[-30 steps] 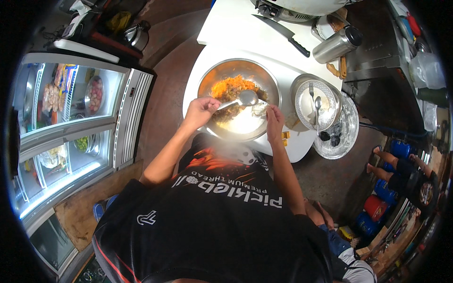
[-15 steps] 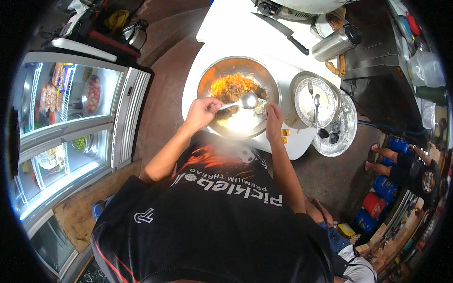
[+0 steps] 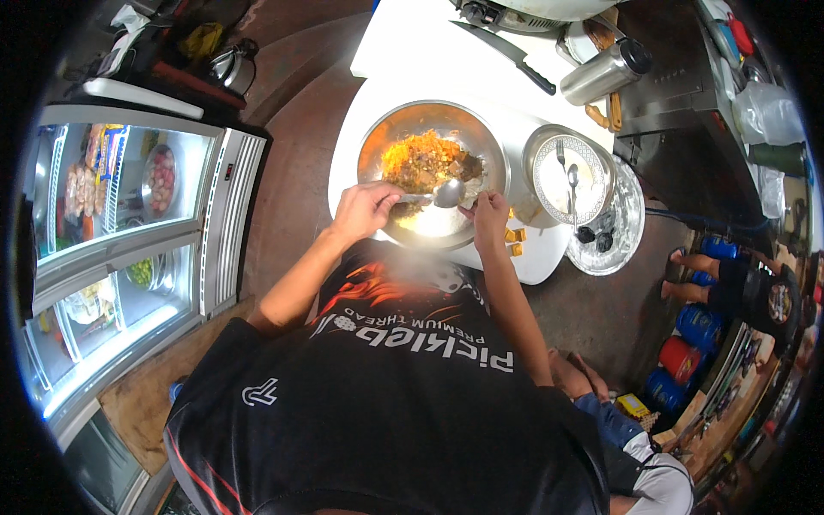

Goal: The person scoops a mixed filling from a metal bowl using a spoon and places it onto small square wrappers. They fold the wrappers around the filling to form small packets and place the finished items onto a nearby plate.

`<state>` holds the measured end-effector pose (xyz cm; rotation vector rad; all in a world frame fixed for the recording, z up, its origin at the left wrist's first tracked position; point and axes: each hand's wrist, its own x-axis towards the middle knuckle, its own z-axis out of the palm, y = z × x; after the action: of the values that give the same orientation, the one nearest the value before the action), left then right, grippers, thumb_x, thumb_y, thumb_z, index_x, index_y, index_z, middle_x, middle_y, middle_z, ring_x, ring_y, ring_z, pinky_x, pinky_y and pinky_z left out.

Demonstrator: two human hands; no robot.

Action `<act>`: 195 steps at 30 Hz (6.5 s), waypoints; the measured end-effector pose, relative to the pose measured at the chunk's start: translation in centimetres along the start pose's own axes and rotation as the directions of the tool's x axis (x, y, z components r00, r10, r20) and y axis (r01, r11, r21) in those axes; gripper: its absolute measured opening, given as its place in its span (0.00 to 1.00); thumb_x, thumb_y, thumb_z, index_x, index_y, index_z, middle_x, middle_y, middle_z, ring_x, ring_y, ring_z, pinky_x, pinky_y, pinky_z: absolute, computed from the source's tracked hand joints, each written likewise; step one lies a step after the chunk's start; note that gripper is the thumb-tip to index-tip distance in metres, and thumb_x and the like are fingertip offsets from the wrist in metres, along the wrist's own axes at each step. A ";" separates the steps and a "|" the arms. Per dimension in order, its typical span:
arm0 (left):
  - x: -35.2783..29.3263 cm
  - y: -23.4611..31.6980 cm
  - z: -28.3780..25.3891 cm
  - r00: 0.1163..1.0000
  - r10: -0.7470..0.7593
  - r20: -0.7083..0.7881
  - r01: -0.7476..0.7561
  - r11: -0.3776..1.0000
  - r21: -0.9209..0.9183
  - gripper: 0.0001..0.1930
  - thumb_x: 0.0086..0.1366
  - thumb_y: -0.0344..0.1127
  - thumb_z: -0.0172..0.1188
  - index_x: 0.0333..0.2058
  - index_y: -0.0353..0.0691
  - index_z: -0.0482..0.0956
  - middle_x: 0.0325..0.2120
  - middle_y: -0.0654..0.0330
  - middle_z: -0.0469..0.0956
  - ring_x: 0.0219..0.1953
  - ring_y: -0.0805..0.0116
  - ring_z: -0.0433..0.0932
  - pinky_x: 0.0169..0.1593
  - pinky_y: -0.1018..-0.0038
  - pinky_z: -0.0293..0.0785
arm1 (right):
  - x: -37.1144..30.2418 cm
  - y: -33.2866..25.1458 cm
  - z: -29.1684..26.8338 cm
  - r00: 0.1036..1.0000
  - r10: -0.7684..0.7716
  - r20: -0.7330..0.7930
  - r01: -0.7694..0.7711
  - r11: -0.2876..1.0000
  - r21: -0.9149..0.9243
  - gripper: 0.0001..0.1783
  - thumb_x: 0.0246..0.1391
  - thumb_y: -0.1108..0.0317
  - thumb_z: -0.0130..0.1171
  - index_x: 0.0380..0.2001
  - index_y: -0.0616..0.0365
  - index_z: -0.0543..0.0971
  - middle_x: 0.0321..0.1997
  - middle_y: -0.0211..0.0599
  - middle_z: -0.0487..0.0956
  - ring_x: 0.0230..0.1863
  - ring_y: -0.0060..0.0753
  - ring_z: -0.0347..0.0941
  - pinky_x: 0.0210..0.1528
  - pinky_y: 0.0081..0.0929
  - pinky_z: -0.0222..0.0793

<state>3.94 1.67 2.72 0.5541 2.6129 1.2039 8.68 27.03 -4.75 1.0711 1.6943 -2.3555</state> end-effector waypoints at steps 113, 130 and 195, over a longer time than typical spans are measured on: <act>2.0 9.7 0.4 0.909 0.416 0.023 -0.389 0.868 -0.310 0.13 0.52 0.31 0.62 0.39 0.41 0.80 0.28 0.52 0.80 0.29 0.55 0.80 0.34 0.68 0.77 | -8.4 -6.8 0.2 0.886 -0.291 0.362 0.218 0.948 0.230 0.13 0.46 0.82 0.65 0.38 0.65 0.77 0.38 0.40 0.81 0.39 0.27 0.78 0.45 0.24 0.74; 2.8 7.8 -3.1 0.927 0.305 0.217 -0.201 0.894 -0.400 0.04 0.54 0.27 0.63 0.30 0.38 0.79 0.21 0.61 0.77 0.23 0.72 0.76 0.29 0.76 0.72 | -9.4 -6.1 3.2 0.876 -0.330 0.353 0.278 0.942 0.190 0.10 0.51 0.80 0.61 0.39 0.68 0.78 0.36 0.41 0.82 0.37 0.26 0.78 0.42 0.23 0.74; 2.8 5.5 0.0 0.959 -0.159 0.234 0.283 0.509 -0.813 0.07 0.65 0.28 0.50 0.31 0.31 0.73 0.20 0.58 0.76 0.22 0.75 0.77 0.25 0.80 0.74 | -9.5 -6.5 5.9 0.848 -0.487 0.210 0.513 0.854 -0.091 0.09 0.55 0.78 0.58 0.41 0.63 0.77 0.37 0.28 0.76 0.36 0.14 0.71 0.37 0.12 0.69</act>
<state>2.80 6.11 6.88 0.0682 1.5729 2.0076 10.25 21.35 6.72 0.3999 2.2443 -2.4464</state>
